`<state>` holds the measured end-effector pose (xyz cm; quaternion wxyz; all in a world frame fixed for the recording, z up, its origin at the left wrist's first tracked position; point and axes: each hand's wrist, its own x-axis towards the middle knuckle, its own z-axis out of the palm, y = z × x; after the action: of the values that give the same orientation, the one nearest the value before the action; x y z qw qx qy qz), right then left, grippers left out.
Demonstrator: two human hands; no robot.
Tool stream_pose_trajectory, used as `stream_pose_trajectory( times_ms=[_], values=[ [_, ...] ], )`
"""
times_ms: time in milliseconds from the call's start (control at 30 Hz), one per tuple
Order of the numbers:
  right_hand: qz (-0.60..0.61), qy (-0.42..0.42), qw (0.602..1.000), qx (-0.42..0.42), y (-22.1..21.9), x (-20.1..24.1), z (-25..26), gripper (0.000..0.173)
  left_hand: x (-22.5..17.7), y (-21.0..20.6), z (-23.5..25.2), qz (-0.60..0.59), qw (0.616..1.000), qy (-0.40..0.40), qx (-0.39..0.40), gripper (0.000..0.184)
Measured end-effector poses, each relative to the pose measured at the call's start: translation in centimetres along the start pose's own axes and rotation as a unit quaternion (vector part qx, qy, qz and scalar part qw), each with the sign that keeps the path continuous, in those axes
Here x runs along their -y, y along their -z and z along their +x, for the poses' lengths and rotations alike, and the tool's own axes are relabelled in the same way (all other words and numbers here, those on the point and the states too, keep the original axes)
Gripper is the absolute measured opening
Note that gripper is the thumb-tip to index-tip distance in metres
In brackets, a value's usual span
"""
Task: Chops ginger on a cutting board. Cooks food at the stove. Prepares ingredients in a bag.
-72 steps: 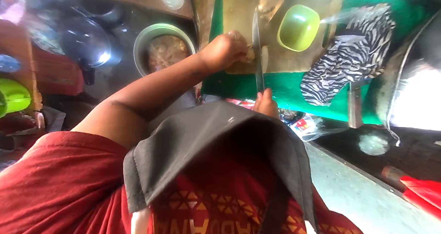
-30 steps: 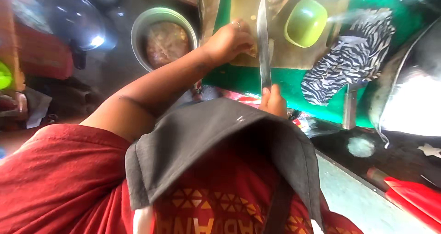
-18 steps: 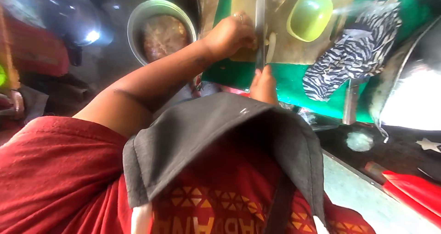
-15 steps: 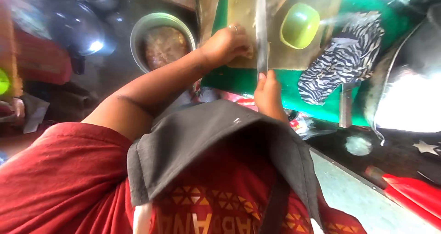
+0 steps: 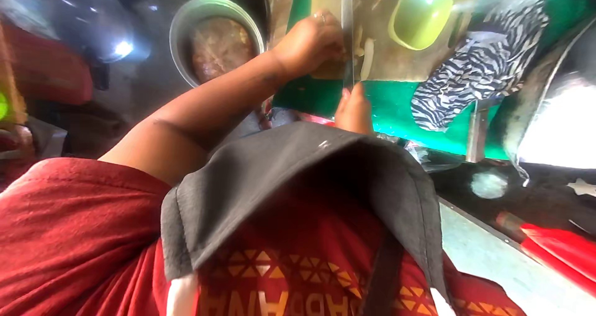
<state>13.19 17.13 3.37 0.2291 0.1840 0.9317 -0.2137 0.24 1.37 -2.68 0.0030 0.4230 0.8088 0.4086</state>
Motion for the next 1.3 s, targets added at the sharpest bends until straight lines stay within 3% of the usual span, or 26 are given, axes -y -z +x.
stream_pose_trajectory(
  times_ms=[167, 300, 500, 633, 800, 1033, 1300],
  values=[
    [0.058, 0.047, 0.997, -0.014, 2.5, -0.9, -0.2, 0.035, 0.0, 0.3, -0.1, -0.009, 1.000, -0.029, -0.005, 0.017],
    [0.047, 0.054, 0.997, -0.023, 2.5, -1.7, -2.9, 0.033, -0.6, 0.5, -0.8, -0.006, 0.999, -0.004, -0.040, 0.030],
    [0.006, 0.030, 1.000, 0.000, 1.3, -2.1, -3.7, 0.034, -0.1, -0.1, -1.1, -0.002, 0.997, -0.002, -0.078, 0.015],
    [-0.017, -0.020, 0.999, 0.037, 1.1, -0.4, -2.2, 0.036, 0.4, -0.1, -0.9, -0.014, 0.998, -0.010, -0.057, 0.014],
    [-0.012, -0.002, 1.000, 0.022, 0.5, 0.9, 0.1, 0.037, 0.6, -0.1, -0.6, -0.013, 0.998, -0.017, -0.054, 0.010],
    [-0.015, -0.040, 0.997, 0.066, 1.1, 0.0, -1.8, 0.038, 0.3, 0.2, -0.5, -0.007, 0.998, 0.013, -0.055, 0.011],
    [0.074, 0.067, 0.994, 0.032, 2.3, -0.9, 1.8, 0.036, 0.2, 0.1, -0.8, 0.010, 0.998, -0.007, -0.064, 0.015]
  ],
)
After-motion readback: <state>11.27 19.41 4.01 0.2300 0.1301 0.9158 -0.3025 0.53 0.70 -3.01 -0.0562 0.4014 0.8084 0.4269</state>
